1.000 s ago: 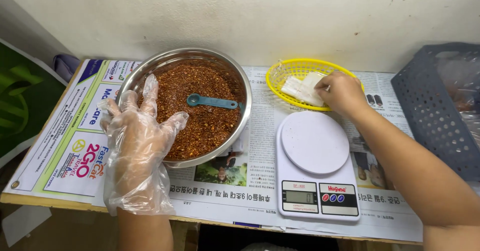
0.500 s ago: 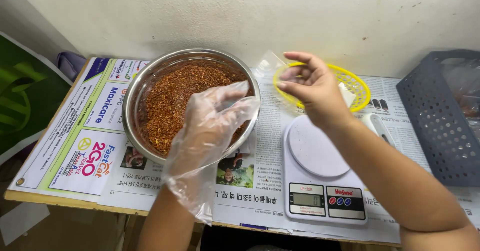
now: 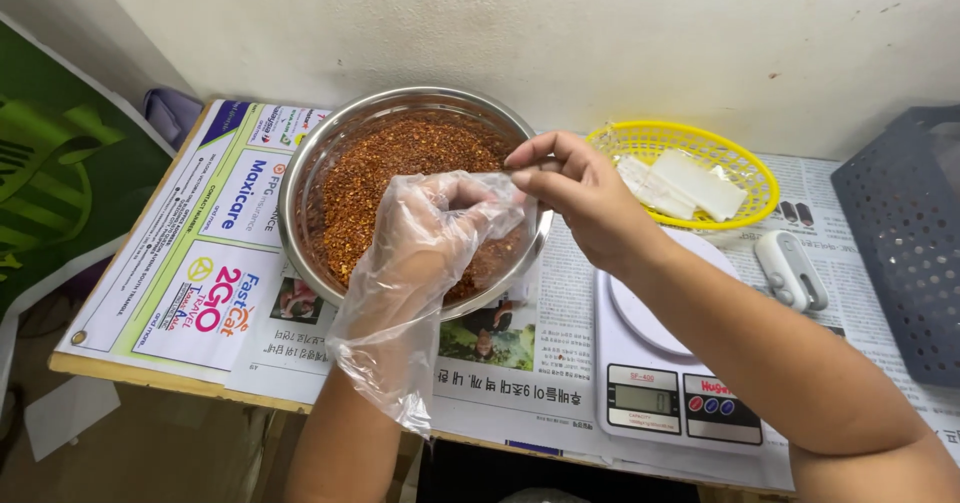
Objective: Scooping chili flakes into small plastic bags and weighing them on a digital scale
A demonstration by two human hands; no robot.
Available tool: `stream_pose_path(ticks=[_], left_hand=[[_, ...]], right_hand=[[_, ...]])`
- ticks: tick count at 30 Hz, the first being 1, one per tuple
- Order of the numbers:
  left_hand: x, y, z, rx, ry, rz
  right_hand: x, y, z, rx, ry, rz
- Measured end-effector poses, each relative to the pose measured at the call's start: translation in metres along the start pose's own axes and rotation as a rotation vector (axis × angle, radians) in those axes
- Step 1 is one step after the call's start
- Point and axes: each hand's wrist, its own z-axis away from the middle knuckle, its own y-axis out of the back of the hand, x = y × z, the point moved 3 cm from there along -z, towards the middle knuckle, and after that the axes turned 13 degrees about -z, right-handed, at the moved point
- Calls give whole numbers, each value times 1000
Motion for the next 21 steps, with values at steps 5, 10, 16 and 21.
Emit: stream_pose_path(ticks=[5, 10, 16, 21], left_hand=[[-14, 19, -9, -42, -15, 89], [-42, 28, -11, 43, -90, 405], [-58, 35, -13, 149, -103, 420], [-43, 60, 0, 154, -98, 399]], right_hand=[[3, -15, -6, -39, 103, 75], [5, -24, -6, 17, 180, 50], [13, -26, -6, -88, 125, 105], [14, -31, -14, -179, -25, 246]])
